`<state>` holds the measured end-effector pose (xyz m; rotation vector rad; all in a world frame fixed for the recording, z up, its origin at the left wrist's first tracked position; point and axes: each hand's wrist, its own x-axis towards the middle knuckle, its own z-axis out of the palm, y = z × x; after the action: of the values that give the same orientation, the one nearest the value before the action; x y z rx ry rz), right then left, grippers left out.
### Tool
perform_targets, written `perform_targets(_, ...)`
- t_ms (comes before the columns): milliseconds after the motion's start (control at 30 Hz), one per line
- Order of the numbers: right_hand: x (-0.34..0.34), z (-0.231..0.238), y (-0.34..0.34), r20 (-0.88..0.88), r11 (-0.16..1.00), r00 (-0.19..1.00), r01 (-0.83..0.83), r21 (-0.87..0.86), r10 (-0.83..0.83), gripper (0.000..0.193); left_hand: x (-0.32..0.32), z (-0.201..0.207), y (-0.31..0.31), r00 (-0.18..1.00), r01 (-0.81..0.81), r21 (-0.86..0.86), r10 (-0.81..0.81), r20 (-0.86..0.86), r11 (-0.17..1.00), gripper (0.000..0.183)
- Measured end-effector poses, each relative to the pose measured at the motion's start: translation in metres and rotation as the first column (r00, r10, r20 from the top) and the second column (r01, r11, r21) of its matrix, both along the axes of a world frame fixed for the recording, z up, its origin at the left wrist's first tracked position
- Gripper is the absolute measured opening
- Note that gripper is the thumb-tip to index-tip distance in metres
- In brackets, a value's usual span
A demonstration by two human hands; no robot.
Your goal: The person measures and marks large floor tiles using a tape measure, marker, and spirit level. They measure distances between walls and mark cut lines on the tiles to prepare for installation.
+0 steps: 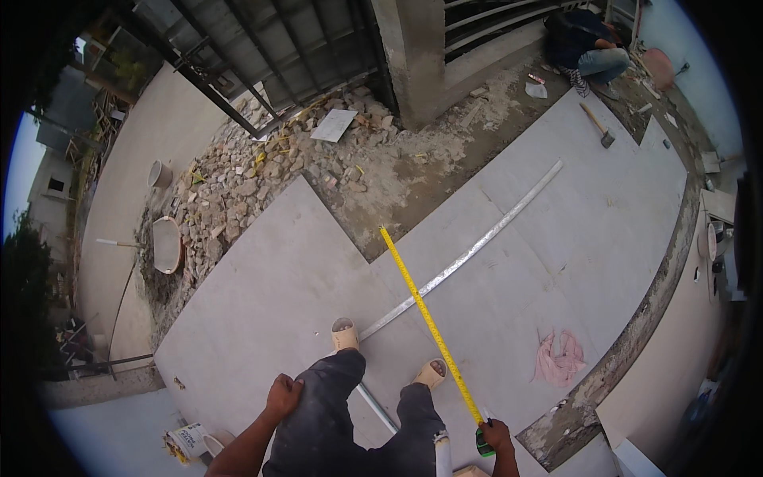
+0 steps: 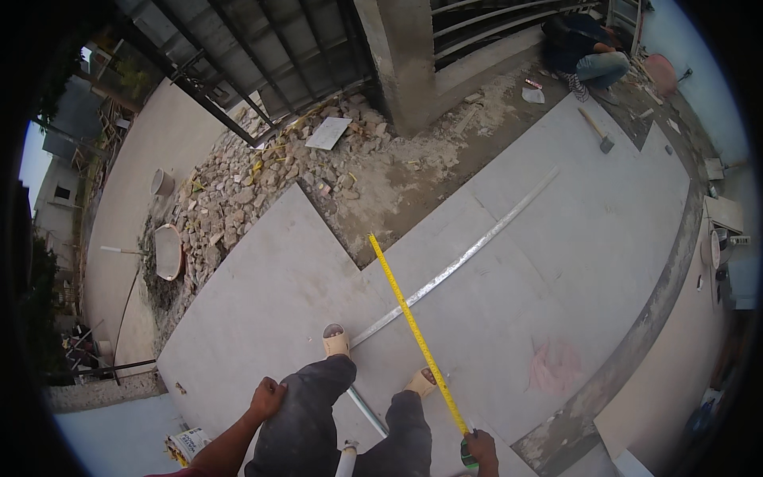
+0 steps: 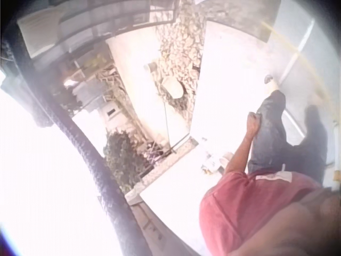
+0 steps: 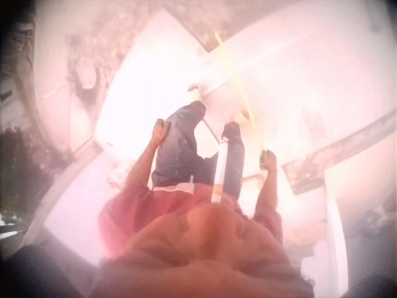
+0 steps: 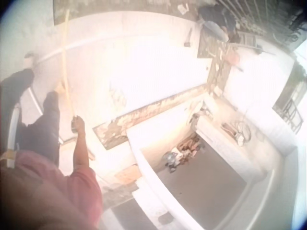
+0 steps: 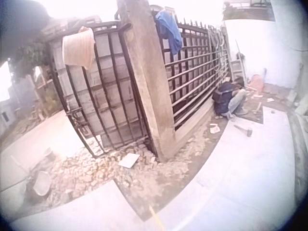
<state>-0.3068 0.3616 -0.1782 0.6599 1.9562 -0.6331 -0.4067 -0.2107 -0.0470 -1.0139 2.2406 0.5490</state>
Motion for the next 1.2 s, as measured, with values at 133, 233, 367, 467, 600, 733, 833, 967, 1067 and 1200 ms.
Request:
perform_targets(133, -0.055, 0.025, -0.015, 0.079, 1.0, 0.997, -0.021, 0.02, 0.019, 0.048, -0.044, -0.019, -0.05, 0.999, 0.036, 0.137, -0.035, -0.01, 0.99, 0.049)
perform_targets(233, -0.096, 0.058, -0.039, 0.131, 1.0, 0.991, -0.025, 0.019, 0.022, 0.049, -0.099, -0.054, -0.092, 0.998, 0.059, 0.205, -0.062, 0.006, 0.977, 0.05)
perform_targets(367, -0.144, 0.084, -0.076, 0.203, 0.998, 0.978, 0.038, 0.051, -0.048, 0.05, -0.216, -0.126, -0.141, 0.995, 0.074, 0.341, -0.091, 0.032, 0.937, 0.049)
perform_targets(467, -0.164, 0.078, -0.113, 0.231, 0.998, 0.973, -0.04, 0.047, 0.028, 0.047, -0.311, -0.172, -0.167, 0.999, 0.052, 0.4, -0.048, -0.019, 0.915, 0.043)
perform_targets(600, -0.223, 0.072, -0.155, 0.143, 0.999, 0.989, 0.027, -0.033, -0.022, 0.043, -0.429, -0.204, -0.184, 0.972, -0.191, 0.583, 0.236, -0.001, 0.789, 0.037)
perform_targets(733, -0.272, 0.065, -0.181, 0.12, 0.994, 0.991, 0.07, -0.079, -0.06, 0.045, -0.525, -0.218, -0.152, 0.974, -0.204, 0.659, 0.217, 0.064, 0.724, 0.048)
perform_targets(833, -0.321, 0.058, -0.183, 0.164, 0.99, 0.983, 0.105, -0.098, -0.088, 0.044, -0.565, -0.238, -0.117, 0.955, -0.258, 0.723, 0.281, 0.091, 0.641, 0.042)
perform_targets(967, -0.373, 0.021, -0.154, 0.159, 0.985, 0.986, 0.084, -0.152, -0.059, 0.043, -0.612, -0.273, -0.067, 0.889, -0.401, 0.868, 0.355, 0.29, 0.293, 0.033)
perform_targets(1067, -0.419, -0.02, -0.13, 0.096, 0.986, 0.995, 0.014, -0.165, 0.002, 0.042, -0.636, -0.347, -0.061, 0.979, 0.005, 0.879, 0.178, -0.102, 0.477, 0.029)
perform_targets(1200, -0.479, -0.087, -0.093, 0.097, 0.992, 0.995, 0.039, -0.121, -0.027, 0.039, -0.692, -0.32, 0.033, 0.822, -0.383, 0.914, 0.501, 0.271, 0.135, 0.028)
